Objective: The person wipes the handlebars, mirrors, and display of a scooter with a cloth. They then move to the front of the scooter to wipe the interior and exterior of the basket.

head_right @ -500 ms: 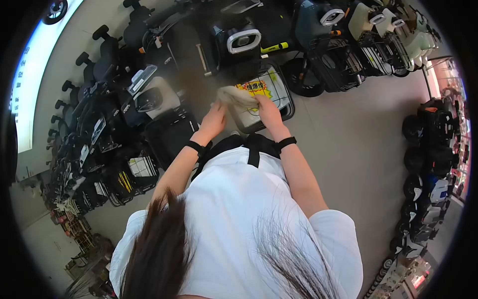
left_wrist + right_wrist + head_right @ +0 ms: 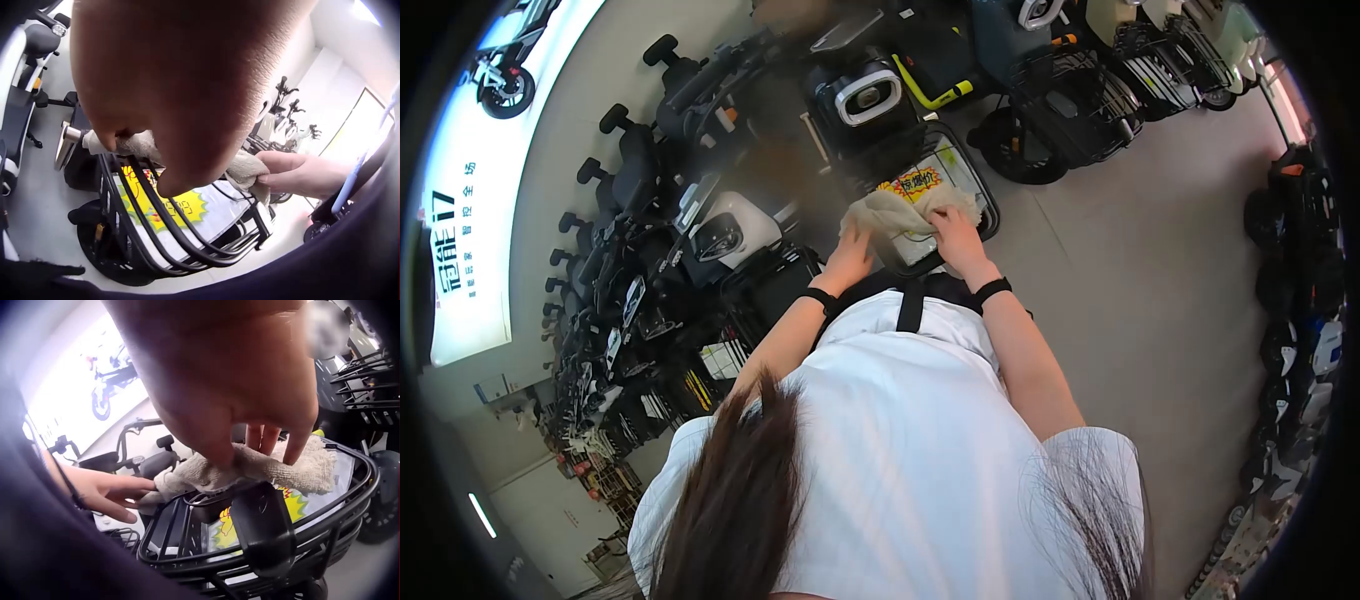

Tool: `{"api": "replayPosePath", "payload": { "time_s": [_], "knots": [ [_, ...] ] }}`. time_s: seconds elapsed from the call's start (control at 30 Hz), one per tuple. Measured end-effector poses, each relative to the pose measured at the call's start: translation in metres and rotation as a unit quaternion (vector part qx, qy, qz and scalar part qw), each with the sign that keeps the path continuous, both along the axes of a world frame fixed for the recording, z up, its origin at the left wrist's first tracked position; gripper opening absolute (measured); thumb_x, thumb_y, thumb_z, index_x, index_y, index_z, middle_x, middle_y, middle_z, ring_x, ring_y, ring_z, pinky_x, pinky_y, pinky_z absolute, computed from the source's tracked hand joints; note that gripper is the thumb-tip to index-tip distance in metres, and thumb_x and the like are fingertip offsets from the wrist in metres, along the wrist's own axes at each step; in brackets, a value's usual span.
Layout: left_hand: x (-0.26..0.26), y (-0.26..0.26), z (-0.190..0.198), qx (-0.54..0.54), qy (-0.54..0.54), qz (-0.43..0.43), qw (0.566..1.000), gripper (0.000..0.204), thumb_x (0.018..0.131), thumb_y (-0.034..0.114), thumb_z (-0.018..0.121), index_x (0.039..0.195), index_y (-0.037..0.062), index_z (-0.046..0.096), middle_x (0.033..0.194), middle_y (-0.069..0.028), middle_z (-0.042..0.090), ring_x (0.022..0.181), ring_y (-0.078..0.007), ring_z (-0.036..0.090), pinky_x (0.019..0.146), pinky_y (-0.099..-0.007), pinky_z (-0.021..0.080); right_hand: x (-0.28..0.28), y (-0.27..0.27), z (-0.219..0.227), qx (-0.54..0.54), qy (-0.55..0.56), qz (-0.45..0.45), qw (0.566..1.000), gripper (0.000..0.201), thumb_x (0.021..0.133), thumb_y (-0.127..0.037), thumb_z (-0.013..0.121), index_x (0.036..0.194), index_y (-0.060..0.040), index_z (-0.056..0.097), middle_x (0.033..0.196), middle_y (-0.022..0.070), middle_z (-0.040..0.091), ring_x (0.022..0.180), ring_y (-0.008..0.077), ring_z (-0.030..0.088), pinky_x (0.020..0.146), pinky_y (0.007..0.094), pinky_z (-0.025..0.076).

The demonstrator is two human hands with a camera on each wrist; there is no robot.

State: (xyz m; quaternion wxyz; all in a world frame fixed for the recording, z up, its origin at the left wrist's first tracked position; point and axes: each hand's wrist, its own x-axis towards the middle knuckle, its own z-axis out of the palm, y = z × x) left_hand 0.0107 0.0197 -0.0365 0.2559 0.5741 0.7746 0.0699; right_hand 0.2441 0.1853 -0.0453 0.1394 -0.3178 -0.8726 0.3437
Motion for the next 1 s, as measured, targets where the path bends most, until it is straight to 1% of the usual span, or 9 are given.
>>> {"api": "replayPosePath", "payload": {
  "time_s": [0.27,0.33,0.53,0.63,0.73,0.8,0.87,0.93,1.0],
  "knots": [
    [-0.04,0.027,0.007,0.039,0.047,-0.073,0.995,0.058,0.088,0.01,0.067,0.144,0.0059,0.052,0.165,-0.0271,0.026,0.15,-0.0443,0.034,0.111,-0.0472,0.05,-0.007,0.004,0.007,-0.028,-0.034,-0.029,0.999,0.04,0.087,-0.004,0.069,0.126,-0.0093,0.069,0.133,0.0136,0.057,0.125,0.0383,0.055,0.108,0.044,0.049],
    [-0.05,0.034,0.008,0.041,0.068,-0.103,0.991,0.054,0.088,0.006,0.066,0.141,0.0061,0.055,0.165,-0.0269,0.027,0.151,-0.042,0.035,0.109,-0.0456,0.052,-0.014,0.004,0.005,0.012,-0.031,-0.059,0.998,0.036,0.085,-0.002,0.067,0.119,-0.0124,0.071,0.126,0.0108,0.059,0.12,0.0362,0.057,0.1,0.0448,0.054],
    [-0.082,0.049,0.005,0.059,0.059,-0.169,0.982,0.053,0.085,0.001,0.065,0.138,0.0075,0.059,0.161,-0.0185,0.039,0.149,-0.0354,0.04,0.109,-0.0428,0.052,-0.045,0.006,0.012,-0.042,-0.019,-0.118,0.992,0.03,0.087,0.0,0.063,0.113,-0.0114,0.074,0.111,0.0139,0.06,0.11,0.0366,0.061,0.093,0.0454,0.054],
    [-0.099,0.057,0.014,0.12,0.036,-0.208,0.97,0.052,0.084,-0.001,0.062,0.136,0.0061,0.059,0.153,-0.0193,0.047,0.138,-0.0426,0.05,0.105,-0.0481,0.053,-0.066,0.021,0.027,-0.064,0.016,-0.168,0.984,0.03,0.089,0.0,0.061,0.114,-0.0105,0.074,0.107,0.0153,0.06,0.105,0.0368,0.063,0.091,0.0449,0.054],
    [-0.114,0.075,0.024,0.125,0.058,-0.147,0.98,0.063,0.088,0.002,0.063,0.15,0.0018,0.047,0.159,-0.018,0.043,0.146,-0.0357,0.044,0.112,-0.0423,0.049,-0.096,0.047,0.055,-0.06,0.026,-0.23,0.971,0.029,0.09,0.001,0.061,0.114,-0.0094,0.073,0.108,0.0156,0.06,0.105,0.0369,0.063,0.092,0.0444,0.053],
    [-0.129,0.091,0.026,0.147,0.059,-0.123,0.98,0.065,0.089,0.003,0.063,0.151,0.0002,0.044,0.157,-0.0189,0.044,0.145,-0.0364,0.044,0.112,-0.0428,0.049,-0.118,0.068,0.065,-0.044,0.042,-0.236,0.97,0.029,0.09,0.001,0.061,0.114,-0.0096,0.073,0.11,0.0146,0.06,0.105,0.0365,0.063,0.093,0.0441,0.053],
    [-0.143,0.106,0.024,0.168,0.063,-0.099,0.979,0.066,0.09,0.004,0.063,0.153,-0.0013,0.041,0.155,-0.0197,0.046,0.145,-0.0371,0.045,0.112,-0.0432,0.048,-0.142,0.087,0.064,0.037,0.086,-0.257,0.962,0.03,0.09,0.003,0.06,0.114,-0.0101,0.073,0.111,0.0135,0.061,0.107,0.0361,0.062,0.094,0.0444,0.053],
    [-0.151,0.116,0.019,0.178,0.039,-0.059,0.982,0.059,0.094,0.008,0.063,0.15,-0.0012,0.044,0.147,-0.0216,0.051,0.138,-0.0393,0.049,0.108,-0.0449,0.05,-0.16,0.102,0.045,0.042,0.067,-0.256,0.964,0.031,0.09,0.0,0.06,0.117,-0.0111,0.072,0.116,0.0128,0.062,0.111,0.0357,0.062,0.094,0.0448,0.053],
    [-0.156,0.115,0.002,0.13,-0.003,-0.07,0.989,0.057,0.096,0.01,0.063,0.148,-0.0018,0.045,0.143,-0.0217,0.053,0.135,-0.04,0.051,0.106,-0.046,0.051,-0.175,0.108,0.012,0.057,-0.008,-0.177,0.983,0.032,0.091,-0.005,0.06,0.12,-0.0115,0.071,0.123,0.0124,0.063,0.116,0.0357,0.061,0.098,0.0452,0.051]
  ]
}}
